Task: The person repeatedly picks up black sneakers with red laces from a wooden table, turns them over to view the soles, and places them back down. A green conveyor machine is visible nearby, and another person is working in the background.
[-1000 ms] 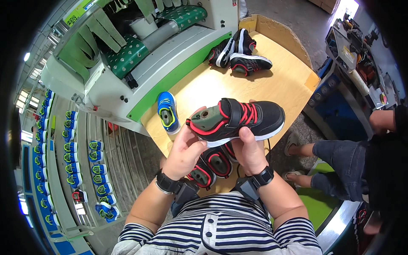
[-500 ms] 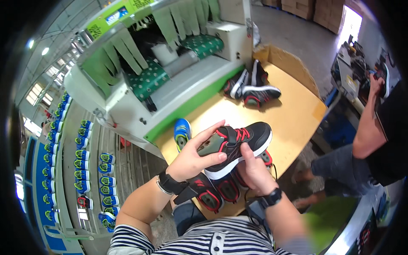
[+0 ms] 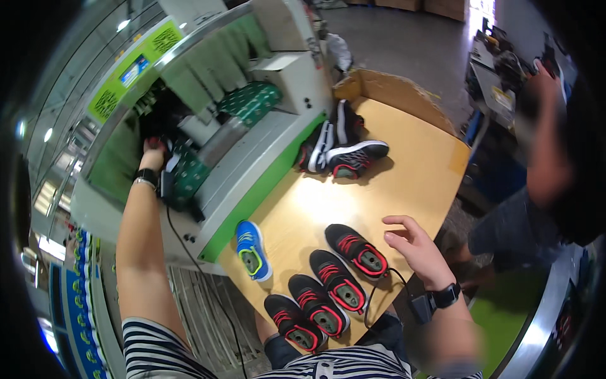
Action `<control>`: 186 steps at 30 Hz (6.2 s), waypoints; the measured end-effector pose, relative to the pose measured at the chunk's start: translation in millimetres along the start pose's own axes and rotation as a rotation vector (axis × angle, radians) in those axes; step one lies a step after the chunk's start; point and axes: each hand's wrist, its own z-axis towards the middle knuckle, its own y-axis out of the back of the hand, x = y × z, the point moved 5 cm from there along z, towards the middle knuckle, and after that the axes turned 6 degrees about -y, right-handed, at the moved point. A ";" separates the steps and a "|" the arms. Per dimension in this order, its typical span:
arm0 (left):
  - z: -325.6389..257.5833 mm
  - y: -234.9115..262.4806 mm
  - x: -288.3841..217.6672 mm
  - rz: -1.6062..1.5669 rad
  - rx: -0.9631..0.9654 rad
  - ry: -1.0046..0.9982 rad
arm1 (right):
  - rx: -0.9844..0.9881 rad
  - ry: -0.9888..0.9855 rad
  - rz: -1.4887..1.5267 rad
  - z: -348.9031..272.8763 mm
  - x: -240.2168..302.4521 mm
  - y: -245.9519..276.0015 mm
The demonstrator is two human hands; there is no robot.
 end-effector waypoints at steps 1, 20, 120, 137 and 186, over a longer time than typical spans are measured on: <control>10.1 -17.0 12.3 0.051 0.013 0.034 | 0.014 0.024 -0.087 5.5 0.1 7.4; -377.4 52.5 -131.0 -0.096 0.608 -0.524 | -0.288 0.451 -0.488 148.3 17.2 73.5; -379.5 -179.0 -216.7 -0.485 0.922 -0.142 | -0.542 0.200 0.028 360.0 37.9 0.8; -299.4 -138.1 -178.9 -0.408 1.338 -0.556 | -0.376 0.361 -0.500 -73.7 115.3 51.3; -309.7 -107.3 -246.9 -1.309 0.984 0.249 | -0.006 0.176 -0.389 13.6 -61.0 53.5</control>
